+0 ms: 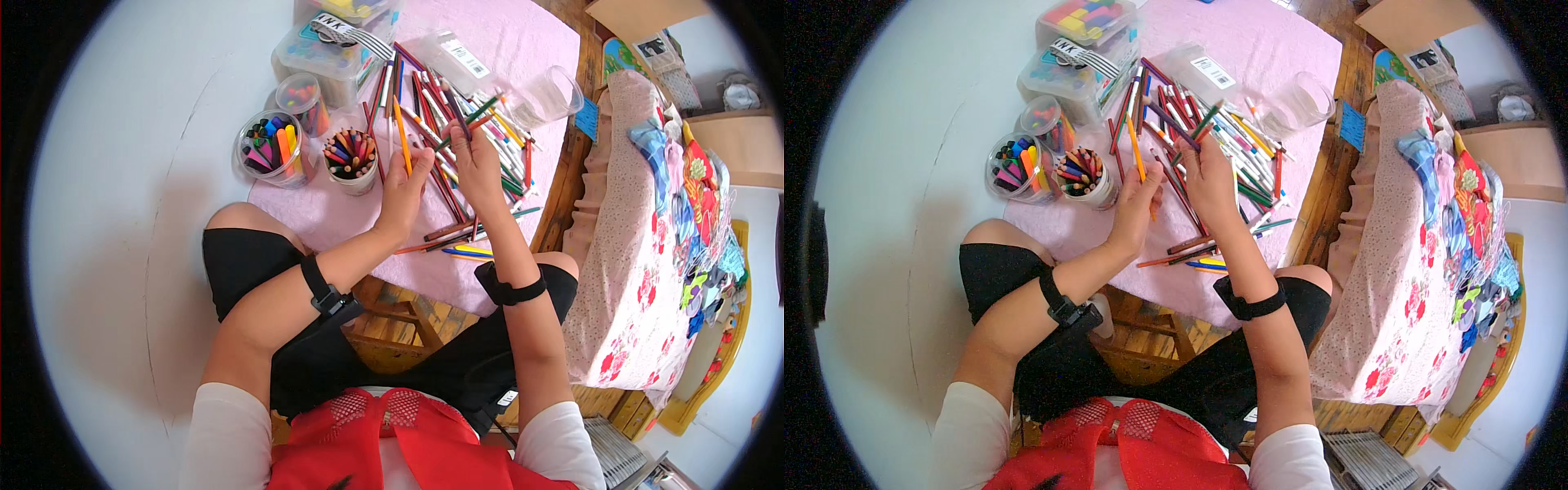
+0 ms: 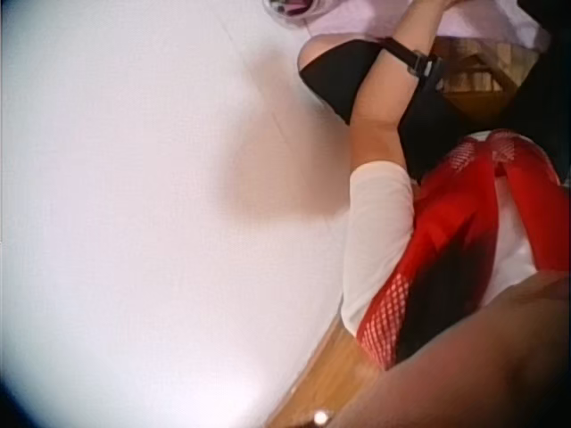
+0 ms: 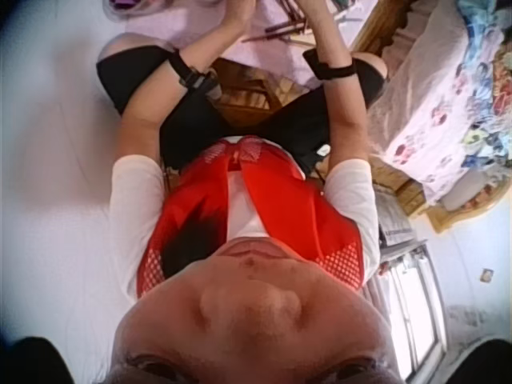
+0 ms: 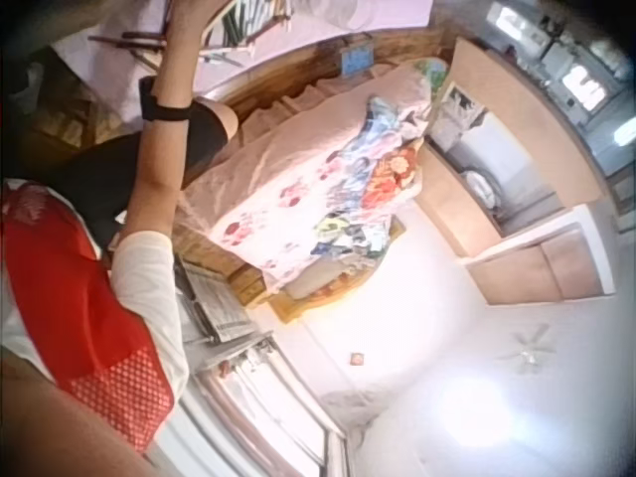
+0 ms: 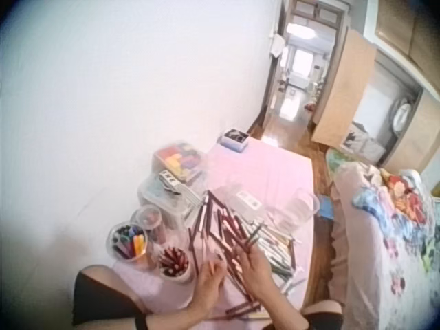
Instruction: Organizing colored markers and pens into containers on a table.
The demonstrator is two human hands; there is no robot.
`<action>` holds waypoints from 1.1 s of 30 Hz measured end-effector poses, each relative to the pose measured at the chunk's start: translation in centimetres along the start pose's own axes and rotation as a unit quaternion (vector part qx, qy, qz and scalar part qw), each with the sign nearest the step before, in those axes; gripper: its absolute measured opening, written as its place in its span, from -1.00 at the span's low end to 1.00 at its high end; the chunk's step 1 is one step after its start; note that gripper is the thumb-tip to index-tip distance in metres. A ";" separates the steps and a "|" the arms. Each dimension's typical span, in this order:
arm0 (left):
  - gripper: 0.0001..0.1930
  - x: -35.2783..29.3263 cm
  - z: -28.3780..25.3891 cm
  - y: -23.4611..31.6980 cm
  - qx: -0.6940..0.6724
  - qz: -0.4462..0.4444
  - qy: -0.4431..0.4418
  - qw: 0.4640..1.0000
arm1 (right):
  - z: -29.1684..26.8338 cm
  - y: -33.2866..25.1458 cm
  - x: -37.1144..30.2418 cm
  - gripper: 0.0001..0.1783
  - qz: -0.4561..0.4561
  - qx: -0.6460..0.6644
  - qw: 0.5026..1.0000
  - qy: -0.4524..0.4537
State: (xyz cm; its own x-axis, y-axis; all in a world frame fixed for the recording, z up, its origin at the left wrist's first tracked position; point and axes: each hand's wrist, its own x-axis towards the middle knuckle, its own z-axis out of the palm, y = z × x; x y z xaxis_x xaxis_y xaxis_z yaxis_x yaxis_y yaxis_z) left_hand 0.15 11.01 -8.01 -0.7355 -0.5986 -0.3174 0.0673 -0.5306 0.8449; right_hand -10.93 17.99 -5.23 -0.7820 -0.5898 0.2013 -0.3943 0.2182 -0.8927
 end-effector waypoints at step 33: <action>-0.78 0.4 -1.0 -1.2 0.282 0.174 -0.136 0.934 | -4.0 -0.5 -1.7 -0.40 -0.151 0.019 0.952 -0.265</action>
State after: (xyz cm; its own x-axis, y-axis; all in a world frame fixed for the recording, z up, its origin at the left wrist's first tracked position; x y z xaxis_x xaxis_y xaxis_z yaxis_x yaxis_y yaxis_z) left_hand 0.42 10.77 -9.60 -0.8841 -0.4611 0.0756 0.0256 0.1137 0.9932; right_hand -11.31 21.94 -3.52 -0.2791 -0.9326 0.2288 -0.5365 -0.0462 -0.8427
